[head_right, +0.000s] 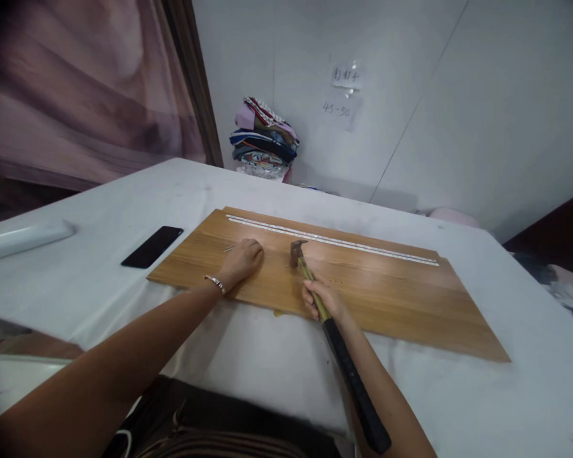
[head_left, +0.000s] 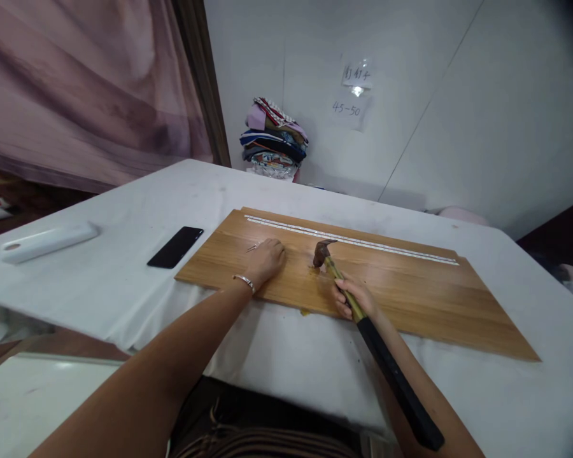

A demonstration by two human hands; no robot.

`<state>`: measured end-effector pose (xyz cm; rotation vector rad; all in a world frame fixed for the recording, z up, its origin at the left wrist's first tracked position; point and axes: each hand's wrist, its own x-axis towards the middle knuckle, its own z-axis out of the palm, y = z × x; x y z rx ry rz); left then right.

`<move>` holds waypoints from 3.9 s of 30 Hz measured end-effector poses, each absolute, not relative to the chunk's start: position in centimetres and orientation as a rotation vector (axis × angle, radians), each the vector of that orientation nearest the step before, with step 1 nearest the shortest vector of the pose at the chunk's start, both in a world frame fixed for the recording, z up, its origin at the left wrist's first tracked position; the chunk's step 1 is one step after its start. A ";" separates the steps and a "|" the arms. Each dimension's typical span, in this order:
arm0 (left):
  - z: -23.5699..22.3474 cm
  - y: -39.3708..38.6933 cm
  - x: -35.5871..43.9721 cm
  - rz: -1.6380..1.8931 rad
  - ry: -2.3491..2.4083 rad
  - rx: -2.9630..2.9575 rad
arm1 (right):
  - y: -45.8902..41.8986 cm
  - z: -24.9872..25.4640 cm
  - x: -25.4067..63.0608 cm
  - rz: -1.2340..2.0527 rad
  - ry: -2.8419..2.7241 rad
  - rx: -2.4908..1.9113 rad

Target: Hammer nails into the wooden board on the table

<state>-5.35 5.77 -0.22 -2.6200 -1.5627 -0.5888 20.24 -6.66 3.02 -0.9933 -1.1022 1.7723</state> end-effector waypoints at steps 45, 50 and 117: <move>0.4 5.4 -5.5 -0.634 -1.574 -2.629 | -6.8 3.8 20.1 1.778 -1.111 -0.992; 0.4 5.5 -6.0 -0.762 -1.662 -2.577 | -6.6 3.0 20.0 1.765 -1.118 -1.025; 2.1 0.0 -7.9 -0.314 -2.299 -2.284 | -7.5 3.5 20.1 1.809 -1.028 -0.961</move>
